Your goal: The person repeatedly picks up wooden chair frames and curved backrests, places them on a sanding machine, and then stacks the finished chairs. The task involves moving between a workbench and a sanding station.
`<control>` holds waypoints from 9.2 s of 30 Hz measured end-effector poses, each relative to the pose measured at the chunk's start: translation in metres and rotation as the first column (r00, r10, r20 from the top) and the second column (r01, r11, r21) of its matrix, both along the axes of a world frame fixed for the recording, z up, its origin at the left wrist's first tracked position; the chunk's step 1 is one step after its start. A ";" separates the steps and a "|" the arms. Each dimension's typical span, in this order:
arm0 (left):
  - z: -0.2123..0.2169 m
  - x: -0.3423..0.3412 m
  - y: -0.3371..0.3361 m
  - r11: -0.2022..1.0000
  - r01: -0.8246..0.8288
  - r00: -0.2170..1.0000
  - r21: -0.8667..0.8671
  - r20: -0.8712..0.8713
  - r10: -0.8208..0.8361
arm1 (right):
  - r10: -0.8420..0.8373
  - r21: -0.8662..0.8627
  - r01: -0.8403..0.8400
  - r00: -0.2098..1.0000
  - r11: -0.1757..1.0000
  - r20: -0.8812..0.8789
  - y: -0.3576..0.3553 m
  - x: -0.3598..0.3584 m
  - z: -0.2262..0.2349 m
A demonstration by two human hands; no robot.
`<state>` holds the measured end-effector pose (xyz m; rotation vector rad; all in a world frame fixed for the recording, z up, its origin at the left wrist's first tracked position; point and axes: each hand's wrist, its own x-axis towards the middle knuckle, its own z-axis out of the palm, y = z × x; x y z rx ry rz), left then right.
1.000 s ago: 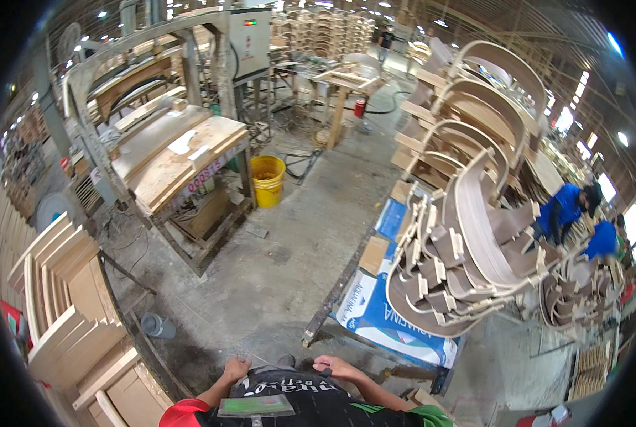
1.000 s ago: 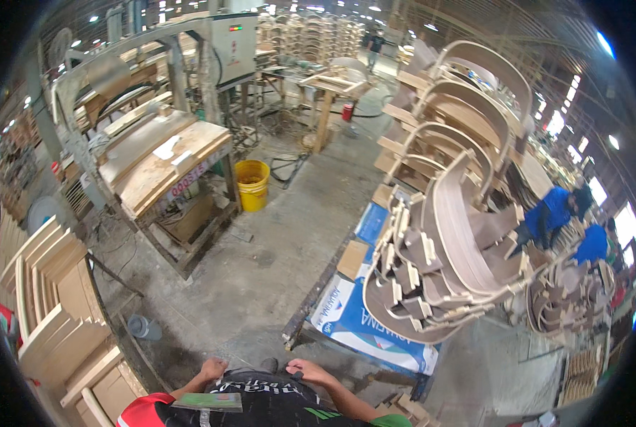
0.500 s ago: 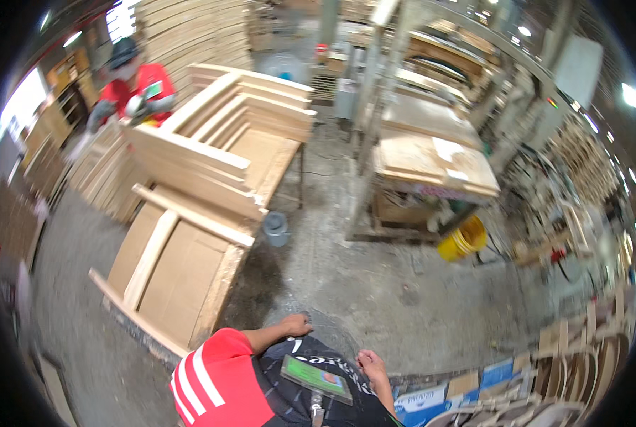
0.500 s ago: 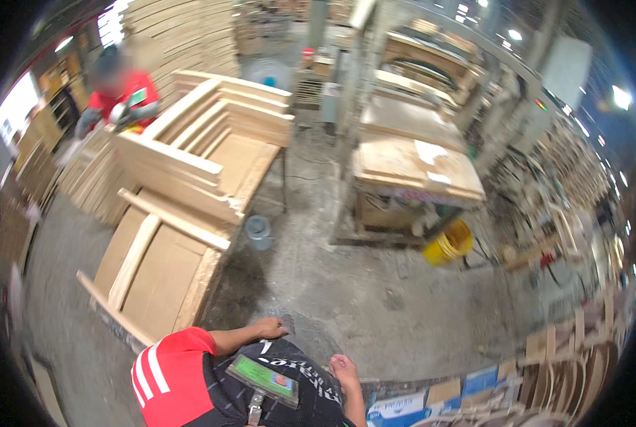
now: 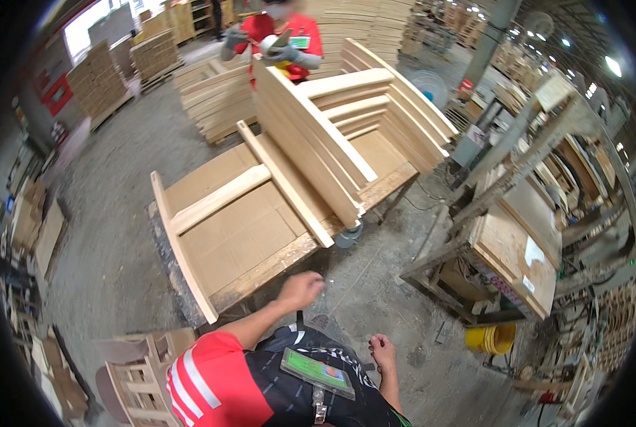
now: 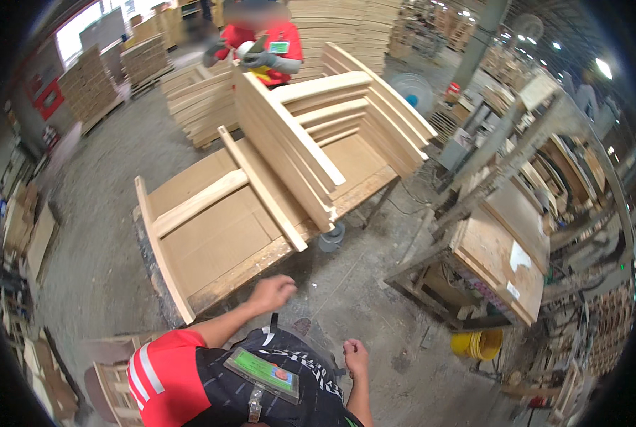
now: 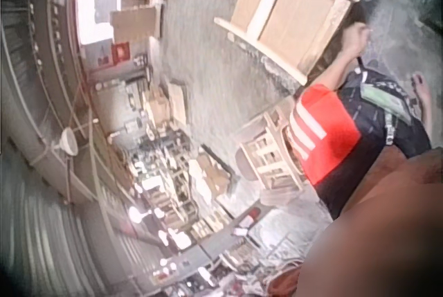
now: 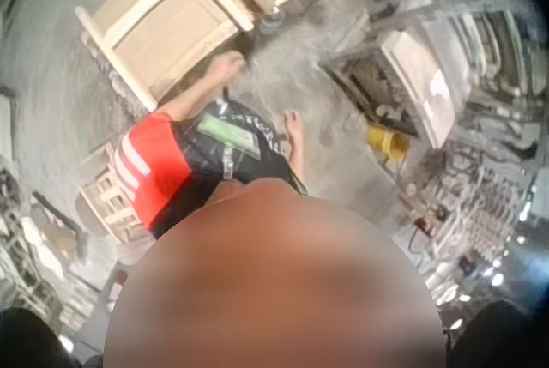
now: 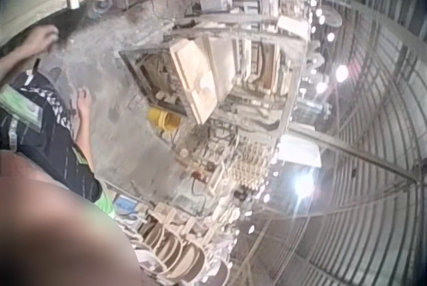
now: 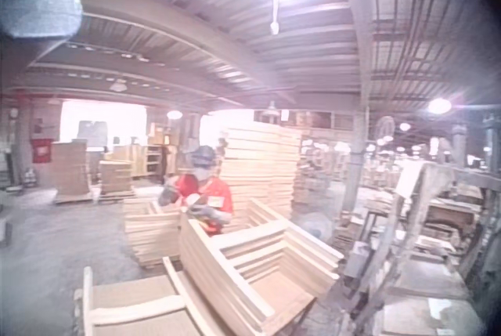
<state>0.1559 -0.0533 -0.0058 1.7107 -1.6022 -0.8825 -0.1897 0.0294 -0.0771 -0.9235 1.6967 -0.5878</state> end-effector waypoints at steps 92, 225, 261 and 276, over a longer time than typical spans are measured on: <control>0.040 -0.533 -0.205 0.934 0.104 0.935 0.340 -0.355 0.025 | -0.825 -0.321 0.789 0.376 0.524 -0.421 0.008 -0.521 0.114; 0.116 -1.029 -0.026 -0.428 0.883 -0.364 -0.194 0.295 -0.884 | 0.341 -0.671 0.683 -0.581 -0.289 -0.739 0.558 -0.438 0.281; 0.403 -1.072 -0.011 -0.564 -0.339 0.274 -0.753 0.495 -0.825 | -0.841 -0.650 0.546 0.442 0.529 -0.313 0.206 -0.657 0.521; 0.363 -1.049 -0.210 -0.226 0.278 0.758 -0.933 0.358 -0.545 | -0.664 -0.685 0.100 0.383 0.721 -0.643 0.125 -0.743 0.414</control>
